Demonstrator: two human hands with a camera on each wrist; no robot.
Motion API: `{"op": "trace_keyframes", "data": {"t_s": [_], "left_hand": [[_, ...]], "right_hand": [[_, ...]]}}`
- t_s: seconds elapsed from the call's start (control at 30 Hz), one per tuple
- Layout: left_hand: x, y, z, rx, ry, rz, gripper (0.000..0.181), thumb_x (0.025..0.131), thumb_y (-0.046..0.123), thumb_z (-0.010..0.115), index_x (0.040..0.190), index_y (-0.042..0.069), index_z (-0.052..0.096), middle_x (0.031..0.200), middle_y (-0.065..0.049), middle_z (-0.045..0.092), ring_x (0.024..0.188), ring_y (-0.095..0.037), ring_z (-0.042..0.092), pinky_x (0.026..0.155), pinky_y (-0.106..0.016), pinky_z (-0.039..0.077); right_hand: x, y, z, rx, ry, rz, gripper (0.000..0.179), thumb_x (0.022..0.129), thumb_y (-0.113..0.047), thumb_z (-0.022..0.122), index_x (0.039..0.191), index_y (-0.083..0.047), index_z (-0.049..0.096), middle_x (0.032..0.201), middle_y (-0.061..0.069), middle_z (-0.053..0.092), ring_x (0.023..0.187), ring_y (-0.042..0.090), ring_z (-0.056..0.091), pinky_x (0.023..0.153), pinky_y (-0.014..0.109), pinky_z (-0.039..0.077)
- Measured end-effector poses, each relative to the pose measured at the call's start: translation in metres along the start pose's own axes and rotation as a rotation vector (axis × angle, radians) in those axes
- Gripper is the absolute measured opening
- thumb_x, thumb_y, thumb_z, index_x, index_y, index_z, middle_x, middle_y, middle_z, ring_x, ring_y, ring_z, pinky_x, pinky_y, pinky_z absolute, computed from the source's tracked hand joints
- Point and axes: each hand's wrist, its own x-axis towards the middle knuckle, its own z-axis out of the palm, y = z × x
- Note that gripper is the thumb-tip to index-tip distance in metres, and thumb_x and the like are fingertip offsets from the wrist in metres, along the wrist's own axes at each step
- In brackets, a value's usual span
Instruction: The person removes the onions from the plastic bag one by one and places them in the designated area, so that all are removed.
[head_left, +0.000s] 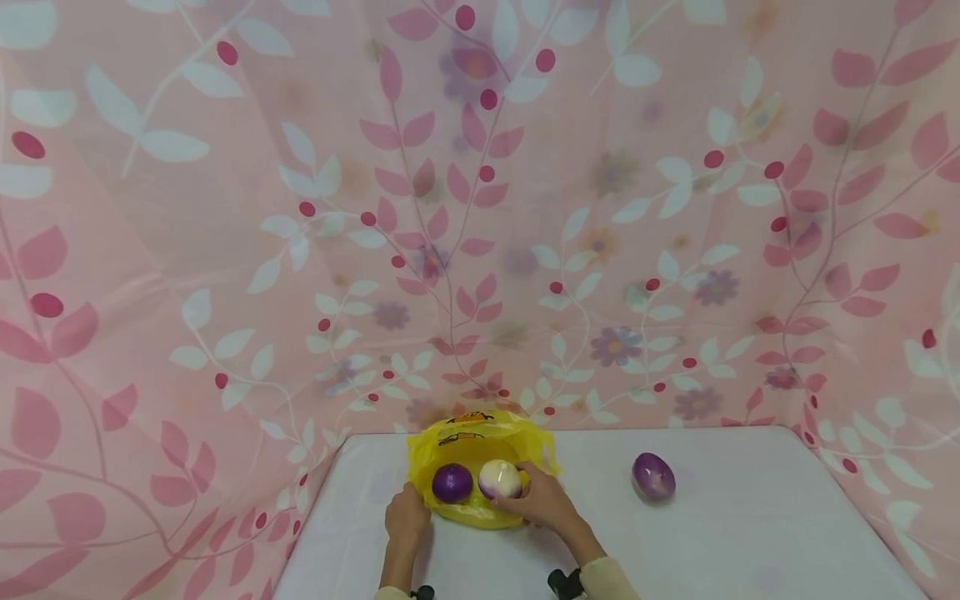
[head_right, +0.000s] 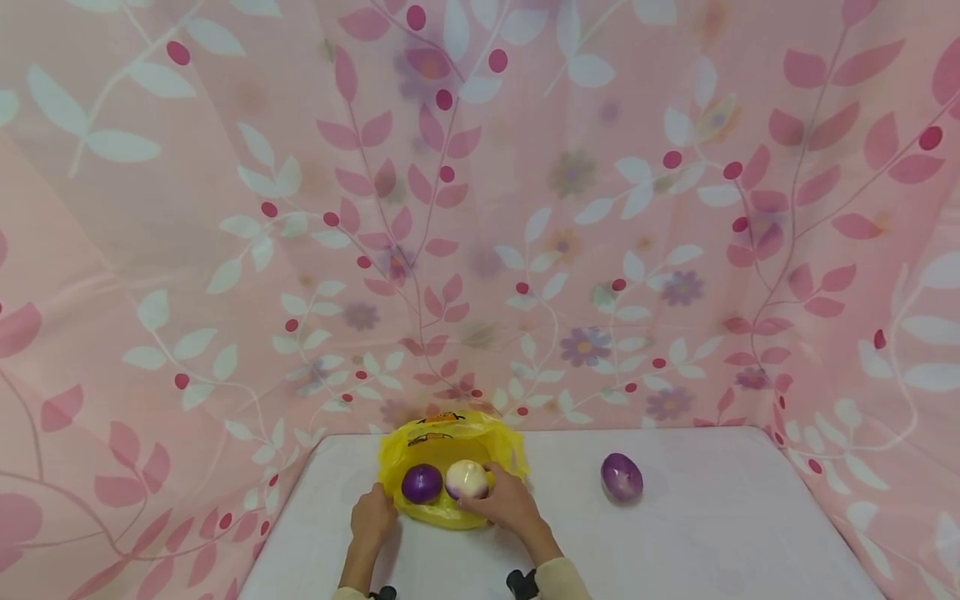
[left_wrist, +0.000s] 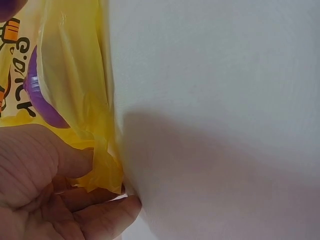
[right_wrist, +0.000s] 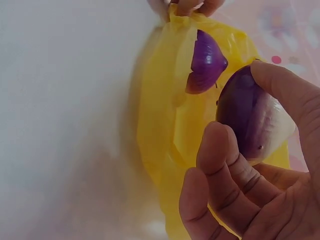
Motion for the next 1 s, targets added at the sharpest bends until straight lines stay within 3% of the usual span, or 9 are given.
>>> {"op": "trace_keyframes", "data": {"t_s": [0.23, 0.63, 1.0], "left_hand": [[0.003, 0.000, 0.001, 0.004, -0.030, -0.018, 0.012, 0.086, -0.001, 0.064, 0.091, -0.006, 0.054, 0.071, -0.012, 0.052, 0.064, -0.027, 0.055, 0.063, -0.042, 0.049], [-0.001, -0.001, 0.002, 0.002, -0.004, 0.015, 0.013, 0.084, -0.003, 0.064, 0.090, -0.007, 0.053, 0.071, -0.014, 0.053, 0.064, -0.030, 0.055, 0.062, -0.044, 0.048], [-0.001, 0.000, 0.001, 0.001, -0.002, 0.006, 0.014, 0.084, -0.002, 0.065, 0.090, -0.007, 0.053, 0.071, -0.014, 0.053, 0.064, -0.030, 0.056, 0.062, -0.044, 0.049]], "right_hand": [[-0.006, -0.006, -0.008, 0.009, -0.001, -0.034, 0.082, 0.076, -0.049, 0.081, 0.137, -0.004, 0.048, 0.075, 0.002, 0.063, 0.054, 0.018, 0.057, 0.050, 0.034, 0.048], [-0.013, -0.006, -0.013, 0.011, -0.006, -0.026, 0.089, 0.074, -0.052, 0.081, 0.140, -0.003, 0.045, 0.072, 0.001, 0.063, 0.053, 0.018, 0.057, 0.051, 0.034, 0.048], [-0.021, -0.007, -0.021, 0.025, 0.004, -0.052, 0.080, 0.077, -0.045, 0.081, 0.136, -0.004, 0.047, 0.070, 0.002, 0.063, 0.055, 0.025, 0.061, 0.050, 0.035, 0.047]]}}
